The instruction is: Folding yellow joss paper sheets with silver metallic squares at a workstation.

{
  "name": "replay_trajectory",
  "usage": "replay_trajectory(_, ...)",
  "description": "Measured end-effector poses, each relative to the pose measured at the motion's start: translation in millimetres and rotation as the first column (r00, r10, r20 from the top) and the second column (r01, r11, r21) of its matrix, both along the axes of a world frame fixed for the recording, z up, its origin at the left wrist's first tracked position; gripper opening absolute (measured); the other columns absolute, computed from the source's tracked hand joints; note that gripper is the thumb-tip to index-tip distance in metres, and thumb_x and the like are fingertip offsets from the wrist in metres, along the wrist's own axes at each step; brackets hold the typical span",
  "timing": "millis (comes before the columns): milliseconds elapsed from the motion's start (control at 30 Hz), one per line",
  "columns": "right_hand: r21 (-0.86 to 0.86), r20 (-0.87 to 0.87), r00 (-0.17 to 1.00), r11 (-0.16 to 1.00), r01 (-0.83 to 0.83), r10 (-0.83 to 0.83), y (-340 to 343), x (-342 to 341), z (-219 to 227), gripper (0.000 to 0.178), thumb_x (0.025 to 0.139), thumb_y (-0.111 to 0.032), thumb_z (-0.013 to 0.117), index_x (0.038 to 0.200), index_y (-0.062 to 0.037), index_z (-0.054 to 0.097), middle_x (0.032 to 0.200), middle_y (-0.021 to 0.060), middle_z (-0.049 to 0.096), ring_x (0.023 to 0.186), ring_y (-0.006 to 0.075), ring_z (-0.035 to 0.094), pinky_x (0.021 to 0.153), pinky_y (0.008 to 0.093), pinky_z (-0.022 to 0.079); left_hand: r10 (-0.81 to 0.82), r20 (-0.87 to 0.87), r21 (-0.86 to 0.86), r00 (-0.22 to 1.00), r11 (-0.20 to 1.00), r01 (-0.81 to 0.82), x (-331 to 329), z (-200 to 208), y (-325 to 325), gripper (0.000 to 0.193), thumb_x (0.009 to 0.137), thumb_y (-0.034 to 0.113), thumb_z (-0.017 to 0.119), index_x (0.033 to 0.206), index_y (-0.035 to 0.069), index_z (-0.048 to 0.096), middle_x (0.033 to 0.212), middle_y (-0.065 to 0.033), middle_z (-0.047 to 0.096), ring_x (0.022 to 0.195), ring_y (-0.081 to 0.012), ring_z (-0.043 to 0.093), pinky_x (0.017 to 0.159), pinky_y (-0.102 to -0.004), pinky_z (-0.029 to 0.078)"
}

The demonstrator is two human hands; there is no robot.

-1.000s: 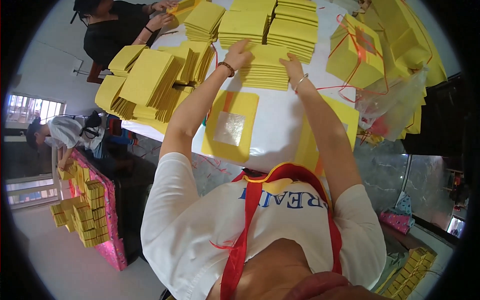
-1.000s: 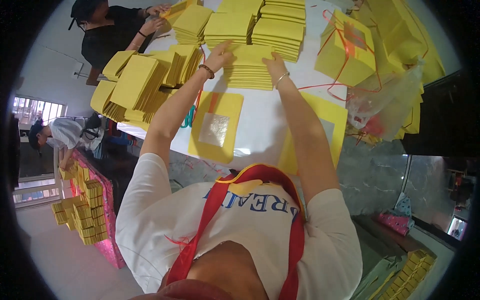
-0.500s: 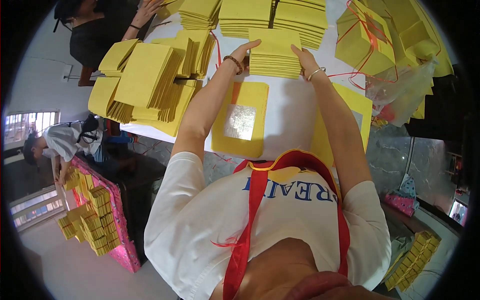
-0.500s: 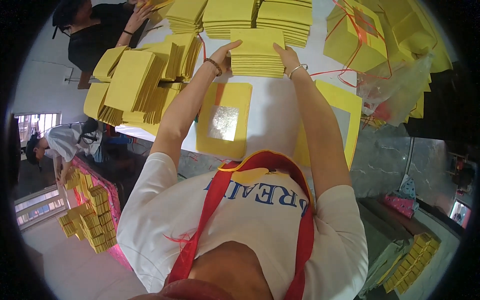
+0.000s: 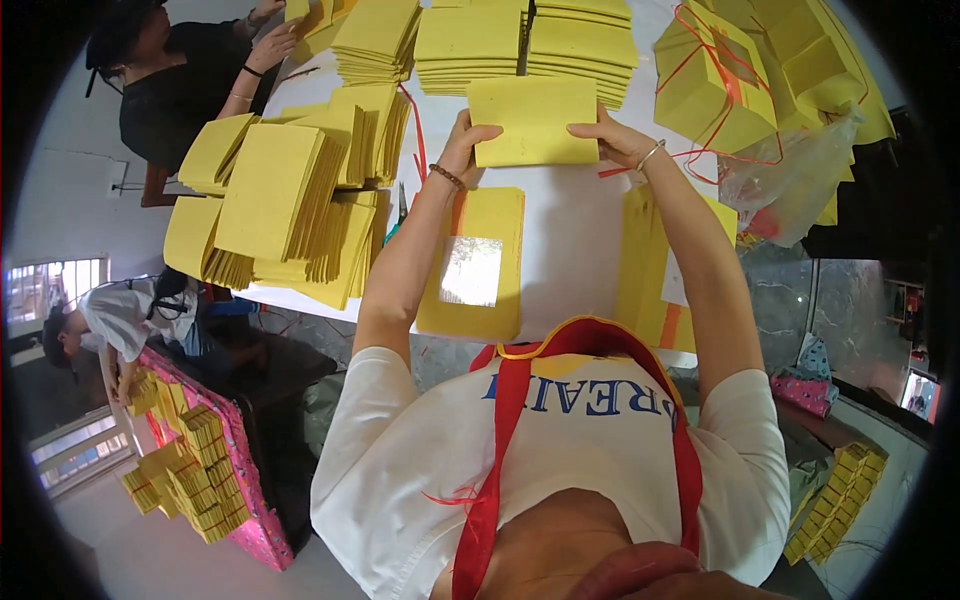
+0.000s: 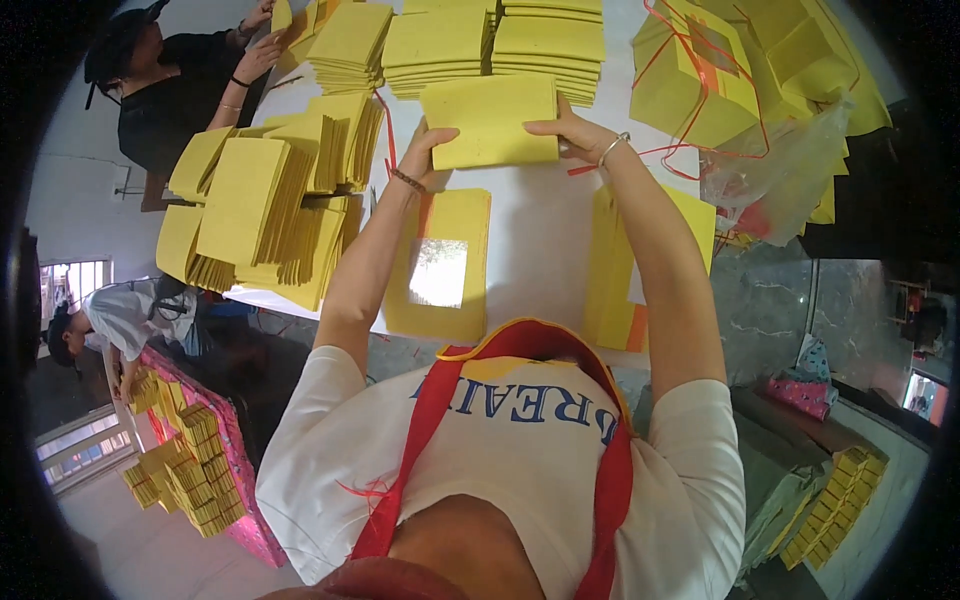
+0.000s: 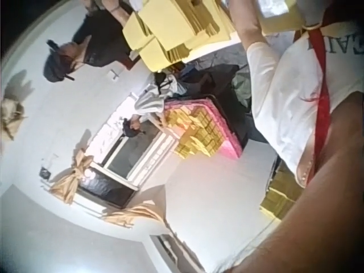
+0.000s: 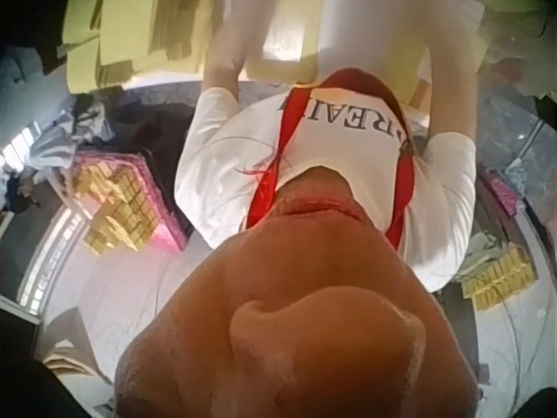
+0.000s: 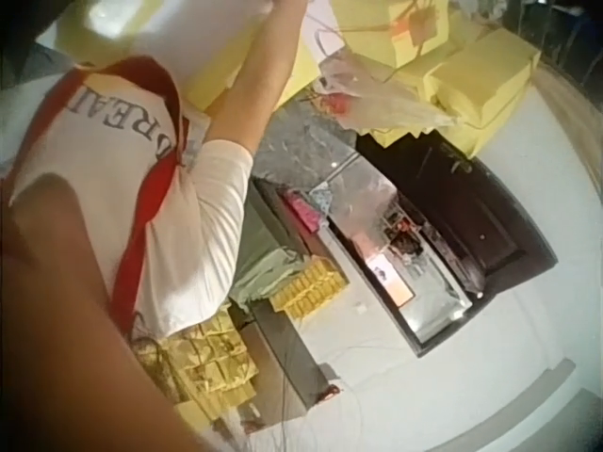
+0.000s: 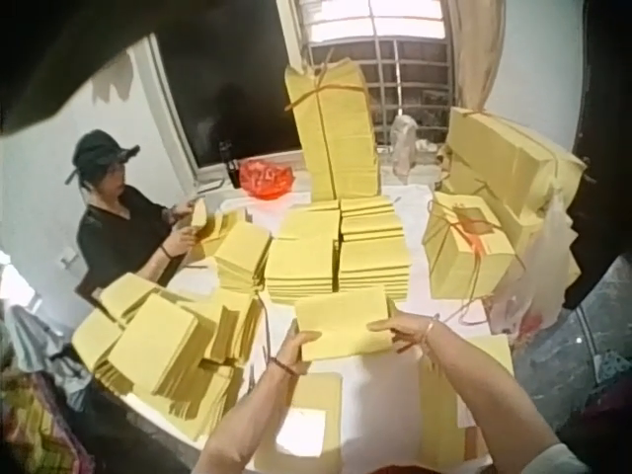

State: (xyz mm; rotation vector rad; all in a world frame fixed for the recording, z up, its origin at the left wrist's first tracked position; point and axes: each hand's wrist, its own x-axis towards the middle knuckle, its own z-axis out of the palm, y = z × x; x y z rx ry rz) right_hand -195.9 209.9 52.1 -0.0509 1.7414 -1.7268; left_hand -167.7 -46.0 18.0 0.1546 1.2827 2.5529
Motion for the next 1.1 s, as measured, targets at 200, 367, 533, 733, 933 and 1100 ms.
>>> replay_trajectory(200, -0.061, -0.340, 0.939, 0.998, 0.028, -0.047, -20, -7, -26, 0.113, 0.067, -0.005, 0.074, 0.143, -0.0153, -0.009, 0.138, 0.0069, 0.032, 0.126, 0.0211, 0.034, 0.100, 0.0323, 0.032, -0.099, -0.205, -0.422, 0.974, 0.906, 0.003, -22, -1, -28, 0.091, 0.067, 0.004, 0.071, 0.137, 0.006, 0.014, 0.129, -0.0128, 0.040, 0.119, -0.0235, 0.040, 0.098, -0.0346, 0.037)
replay_trajectory(367, -0.114, -0.166, 0.984, 0.992, 0.053, -0.072, -41, 9, -35, 0.112, 0.061, 0.007, 0.074, 0.143, -0.0133, -0.001, 0.131, 0.0052, 0.040, 0.122, 0.0186, 0.038, 0.099, 0.0310, 0.036, -0.285, -0.088, -0.768, 0.954, 0.629, 0.117, -29, -48, -56, 0.106, 0.060, 0.005, 0.077, 0.141, 0.011, 0.009, 0.131, -0.0130, 0.039, 0.124, -0.0234, 0.036, 0.103, -0.0347, 0.031)
replay_trajectory(533, -0.035, -0.304, 0.947, 0.994, 0.100, -0.106, -33, 4, -33, 0.097, 0.061, 0.002, 0.075, 0.138, -0.0074, 0.017, 0.127, 0.0074, 0.044, 0.116, 0.0186, 0.043, 0.095, 0.0316, 0.039, -0.210, -0.038, -0.680, 0.977, 0.722, 0.128, -24, -22, -34, 0.099, 0.059, 0.014, 0.081, 0.136, 0.009, 0.020, 0.128, -0.0129, 0.043, 0.120, -0.0217, 0.039, 0.099, -0.0332, 0.034)
replay_trajectory(733, -0.187, -0.247, 0.957, 0.977, 0.107, -0.152, -32, 26, 37, 0.054, 0.080, -0.023, 0.061, 0.127, -0.0055, 0.041, 0.118, 0.0089, 0.052, 0.111, 0.0183, 0.049, 0.092, 0.0315, 0.042, -0.112, -0.297, -0.623, 0.948, 0.775, -0.103, -23, 26, -51, 0.084, 0.078, 0.034, 0.067, 0.139, 0.005, 0.016, 0.120, -0.0126, 0.049, 0.109, -0.0196, 0.049, 0.089, -0.0333, 0.041)
replay_trajectory(933, -0.596, 0.437, 0.846, 0.605, 0.528, -0.307, -33, 60, 35, 0.045, 0.086, -0.038, 0.050, 0.121, -0.0094, 0.051, 0.119, 0.0082, 0.055, 0.108, 0.0231, 0.054, 0.092, 0.0381, 0.044, 0.001, -0.300, -0.199, 0.954, 0.978, -0.064, 31, 122, -25, 0.059, 0.093, 0.028, 0.043, 0.139, 0.001, 0.019, 0.113, -0.0134, 0.055, 0.101, -0.0199, 0.055, 0.086, -0.0342, 0.045)
replay_trajectory(1100, -0.648, 0.463, 0.847, 0.552, 0.525, -0.261, -46, 86, 41, 0.049, 0.087, -0.047, 0.041, 0.120, -0.0111, 0.051, 0.114, 0.0046, 0.058, 0.101, 0.0208, 0.056, 0.085, 0.0384, 0.046, 0.081, -0.287, -0.256, 0.954, 0.954, -0.158, 57, 141, -10, 0.043, 0.091, 0.017, 0.044, 0.128, -0.006, 0.040, 0.111, -0.0123, 0.057, 0.097, -0.0172, 0.057, 0.084, -0.0330, 0.048)
